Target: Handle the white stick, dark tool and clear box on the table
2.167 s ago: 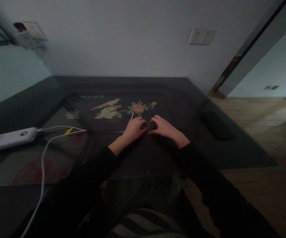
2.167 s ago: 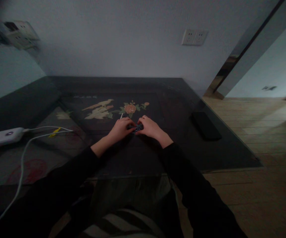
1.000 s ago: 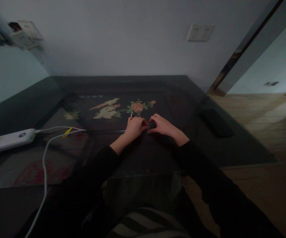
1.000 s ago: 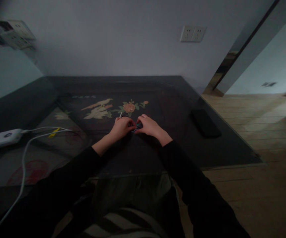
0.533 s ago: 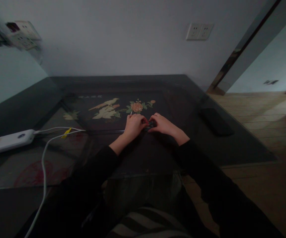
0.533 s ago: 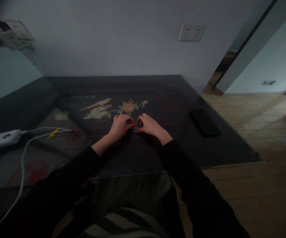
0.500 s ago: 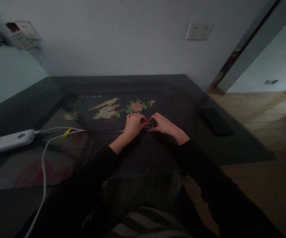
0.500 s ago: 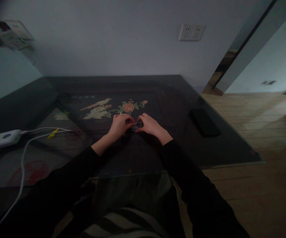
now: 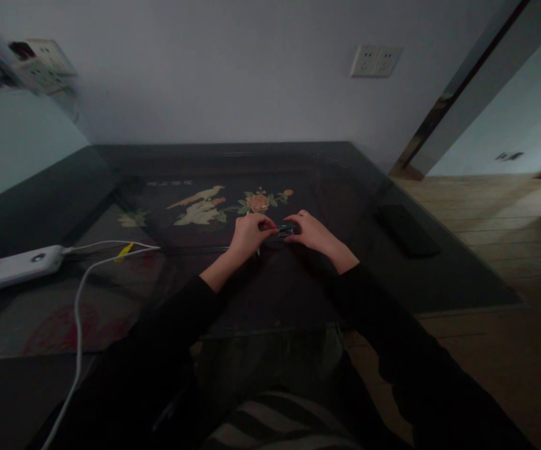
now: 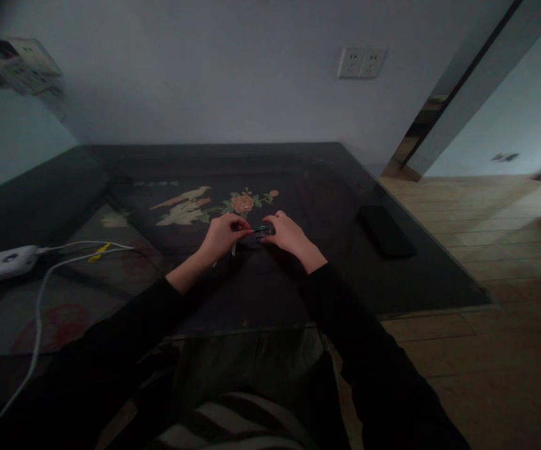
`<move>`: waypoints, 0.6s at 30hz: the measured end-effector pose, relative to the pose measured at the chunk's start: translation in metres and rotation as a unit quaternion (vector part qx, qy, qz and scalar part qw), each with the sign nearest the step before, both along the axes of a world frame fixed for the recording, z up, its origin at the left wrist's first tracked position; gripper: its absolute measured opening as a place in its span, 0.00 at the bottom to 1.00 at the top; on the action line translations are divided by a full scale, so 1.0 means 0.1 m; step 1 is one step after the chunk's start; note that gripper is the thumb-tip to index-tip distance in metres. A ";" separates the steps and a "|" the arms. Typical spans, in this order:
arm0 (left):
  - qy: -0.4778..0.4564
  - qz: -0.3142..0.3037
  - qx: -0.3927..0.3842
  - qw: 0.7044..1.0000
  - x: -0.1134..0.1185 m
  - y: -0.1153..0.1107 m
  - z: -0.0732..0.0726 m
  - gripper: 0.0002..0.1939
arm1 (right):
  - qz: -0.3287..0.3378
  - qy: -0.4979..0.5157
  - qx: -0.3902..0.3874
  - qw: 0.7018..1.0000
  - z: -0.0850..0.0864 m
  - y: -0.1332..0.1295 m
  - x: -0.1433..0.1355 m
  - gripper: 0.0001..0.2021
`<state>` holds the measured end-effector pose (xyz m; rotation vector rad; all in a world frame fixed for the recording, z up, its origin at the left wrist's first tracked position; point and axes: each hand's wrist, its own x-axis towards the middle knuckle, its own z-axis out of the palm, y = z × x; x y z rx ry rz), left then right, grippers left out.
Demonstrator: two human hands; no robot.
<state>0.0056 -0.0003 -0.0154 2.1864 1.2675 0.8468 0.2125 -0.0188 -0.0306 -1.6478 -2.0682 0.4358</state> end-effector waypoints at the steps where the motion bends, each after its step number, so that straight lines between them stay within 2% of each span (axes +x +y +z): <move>1: -0.030 0.003 -0.019 0.999 -0.01 0.02 -0.01 0.03 | 0.001 0.014 0.015 1.000 0.02 -0.01 -0.01 0.24; 4: -0.124 0.007 -0.073 0.990 -0.04 0.07 -0.02 0.08 | 0.015 0.075 0.053 0.996 0.10 -0.03 -0.06 0.16; 8: -0.210 -0.002 -0.127 0.969 -0.05 0.09 -0.01 0.15 | 0.023 0.170 0.049 0.984 0.16 -0.05 -0.11 0.09; 14: -0.254 -0.012 -0.172 0.952 -0.03 0.06 0.03 0.17 | 0.033 0.301 0.036 0.953 0.12 -0.06 -0.18 0.11; 18: -0.274 -0.019 -0.182 0.944 -0.01 0.06 0.01 0.13 | 0.029 0.362 0.022 0.931 0.11 -0.07 -0.23 0.13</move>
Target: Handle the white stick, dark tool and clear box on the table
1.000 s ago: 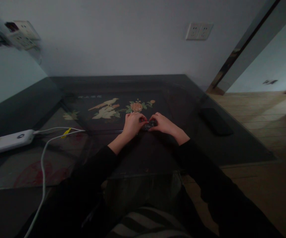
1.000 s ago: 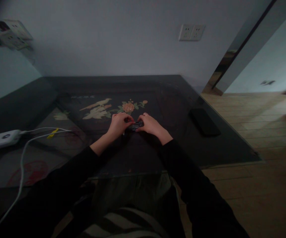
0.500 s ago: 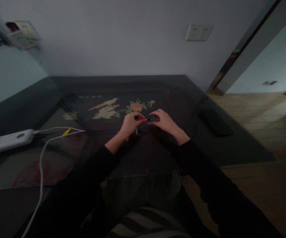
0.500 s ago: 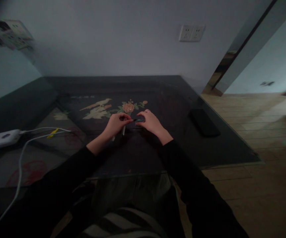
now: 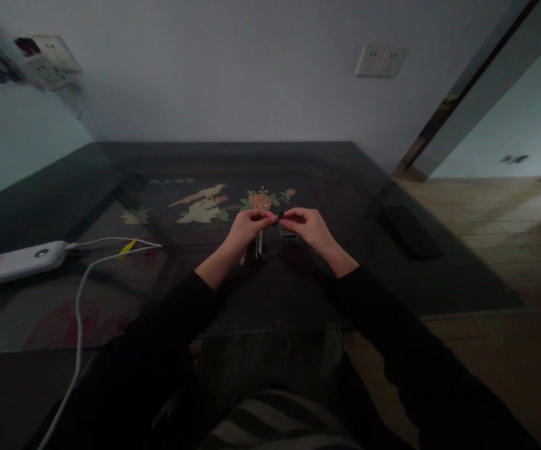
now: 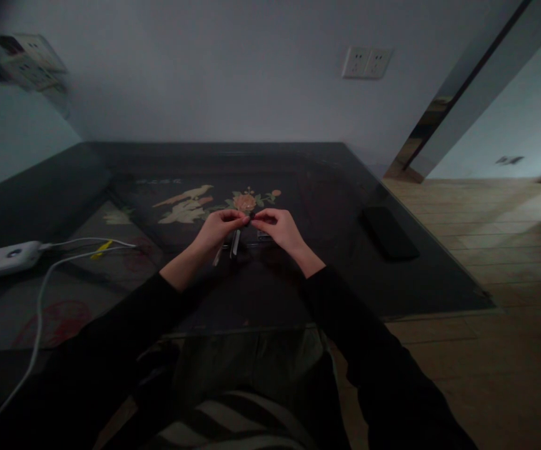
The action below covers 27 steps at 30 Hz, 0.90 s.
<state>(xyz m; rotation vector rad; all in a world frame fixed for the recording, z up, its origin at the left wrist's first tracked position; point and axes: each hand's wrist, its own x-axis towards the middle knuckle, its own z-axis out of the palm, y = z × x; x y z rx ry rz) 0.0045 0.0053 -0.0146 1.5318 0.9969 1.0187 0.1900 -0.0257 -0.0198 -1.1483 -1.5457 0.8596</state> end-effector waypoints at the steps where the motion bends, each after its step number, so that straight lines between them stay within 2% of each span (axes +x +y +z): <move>1: -0.004 0.000 -0.006 1.000 0.00 0.00 0.00 0.11 | 0.000 0.013 -0.004 1.000 0.00 0.00 -0.01 0.13; 7: 0.001 -0.011 0.000 1.000 0.00 -0.01 0.00 0.07 | 0.005 0.049 -0.035 0.998 0.01 -0.01 -0.04 0.15; 12: 0.013 -0.010 0.055 0.998 -0.01 -0.01 0.00 0.09 | 0.015 0.087 -0.070 0.994 0.03 -0.03 -0.03 0.16; 14: 0.025 -0.004 0.087 0.996 -0.01 0.00 0.00 0.10 | 0.027 0.111 -0.087 0.990 0.03 -0.03 -0.03 0.17; 20: 0.088 -0.026 0.204 0.975 -0.04 -0.07 0.05 0.26 | 0.066 0.184 -0.157 0.968 0.04 -0.03 -0.02 0.18; 27: 0.113 -0.029 0.238 0.964 -0.05 -0.11 0.04 0.23 | 0.088 0.195 -0.195 0.957 0.06 -0.07 -0.04 0.14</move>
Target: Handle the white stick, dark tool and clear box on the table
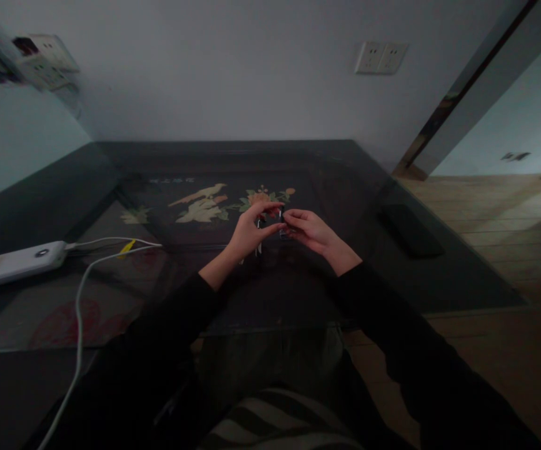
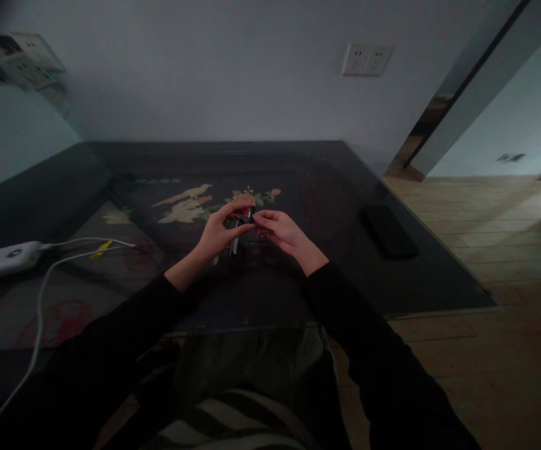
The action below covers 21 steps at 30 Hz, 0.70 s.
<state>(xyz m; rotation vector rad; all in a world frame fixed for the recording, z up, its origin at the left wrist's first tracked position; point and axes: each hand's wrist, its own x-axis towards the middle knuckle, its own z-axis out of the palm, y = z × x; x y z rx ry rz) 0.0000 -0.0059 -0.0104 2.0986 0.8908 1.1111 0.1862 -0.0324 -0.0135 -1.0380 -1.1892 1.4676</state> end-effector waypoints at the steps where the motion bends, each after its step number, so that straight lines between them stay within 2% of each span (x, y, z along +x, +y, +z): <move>1: -0.002 -0.002 0.001 1.000 0.00 0.00 0.00 0.23 | 0.002 0.002 0.001 1.000 0.00 0.00 0.00 0.13; 6: -0.027 -0.018 0.004 0.999 -0.01 0.03 -0.04 0.22 | 0.019 0.017 0.001 1.000 0.01 -0.01 0.00 0.11; 10: -0.071 -0.041 0.026 0.996 0.00 0.07 -0.09 0.21 | 0.043 0.072 -0.003 0.996 0.00 -0.01 -0.01 0.14; 14: -0.099 -0.049 0.026 0.994 0.01 0.10 -0.13 0.19 | 0.054 0.083 -0.002 0.995 0.01 -0.02 -0.03 0.16; 18: -0.120 -0.023 0.000 0.993 -0.01 0.14 -0.12 0.18 | 0.029 0.020 0.019 0.999 0.00 -0.02 -0.05 0.15; 21: -0.141 0.022 -0.022 0.990 -0.04 0.19 -0.10 0.18 | -0.009 -0.091 0.067 0.994 -0.04 0.01 -0.05 0.14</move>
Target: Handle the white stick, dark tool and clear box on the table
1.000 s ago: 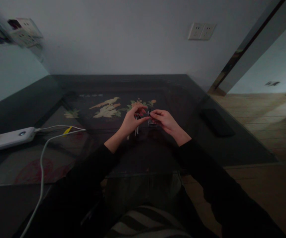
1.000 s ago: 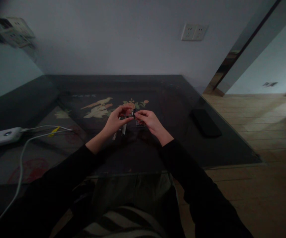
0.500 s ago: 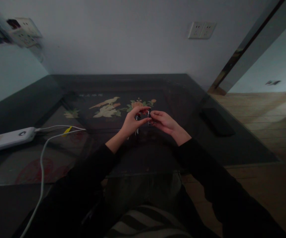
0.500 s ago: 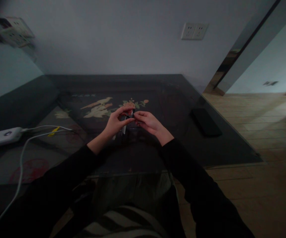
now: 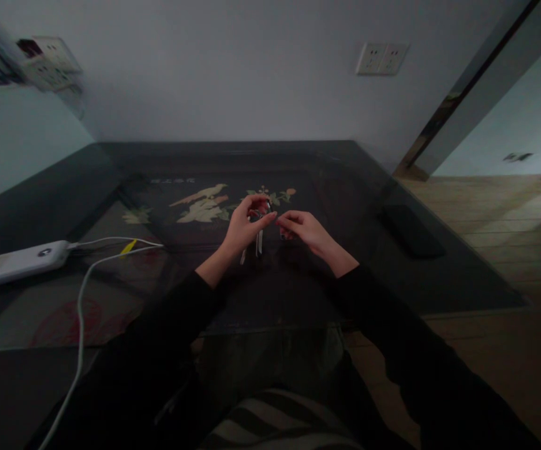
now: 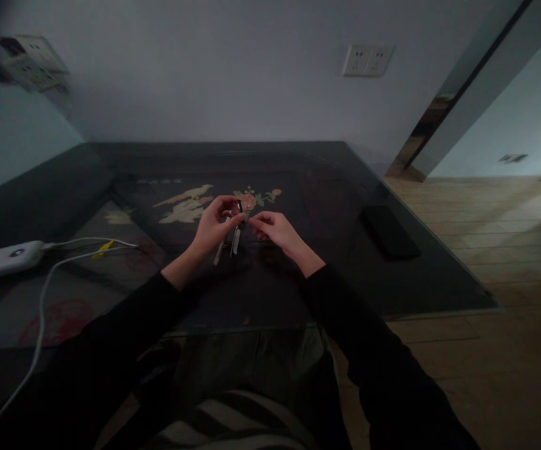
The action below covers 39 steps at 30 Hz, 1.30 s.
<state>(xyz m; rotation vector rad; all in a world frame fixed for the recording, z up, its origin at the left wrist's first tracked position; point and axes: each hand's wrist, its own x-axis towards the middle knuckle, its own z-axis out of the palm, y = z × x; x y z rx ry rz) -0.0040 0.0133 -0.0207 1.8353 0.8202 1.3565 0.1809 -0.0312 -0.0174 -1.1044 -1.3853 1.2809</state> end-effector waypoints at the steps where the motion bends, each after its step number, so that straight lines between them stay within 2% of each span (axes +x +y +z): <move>1: -0.005 0.012 -0.010 1.000 -0.01 0.02 0.01 0.18 | -0.013 -0.045 0.023 0.999 -0.01 0.01 -0.01 0.13; 3: -0.010 0.028 -0.030 0.999 -0.04 0.06 0.02 0.18 | -0.036 -0.140 0.075 0.987 -0.02 0.02 -0.05 0.10; 6: -0.008 0.038 -0.050 0.998 -0.06 0.07 0.03 0.20 | -0.059 -0.268 0.143 0.951 0.02 -0.01 -0.19 0.04; 8: -0.007 0.038 -0.058 0.998 -0.07 0.07 0.03 0.21 | -0.049 -0.342 0.143 0.927 0.07 -0.05 -0.33 0.03; 12: -0.002 0.042 -0.064 0.997 -0.06 0.06 0.02 0.21 | -0.046 -0.496 0.103 0.861 0.13 -0.09 -0.58 0.10; 15: -0.004 0.053 -0.064 0.997 -0.05 0.07 0.00 0.21 | -0.046 -0.553 0.083 0.828 0.12 -0.09 -0.69 0.14; 19: -0.020 0.059 -0.067 0.996 -0.03 0.10 -0.03 0.21 | -0.052 -0.573 0.069 0.815 0.10 -0.09 -0.77 0.18; 28: -0.024 0.060 -0.090 0.994 -0.03 0.10 -0.05 0.22 | -0.056 -0.608 0.072 0.789 0.07 -0.08 -0.87 0.18; 39: -0.028 0.044 -0.100 0.994 -0.03 0.10 -0.04 0.19 | -0.059 -0.595 0.105 0.795 0.07 -0.09 -0.80 0.17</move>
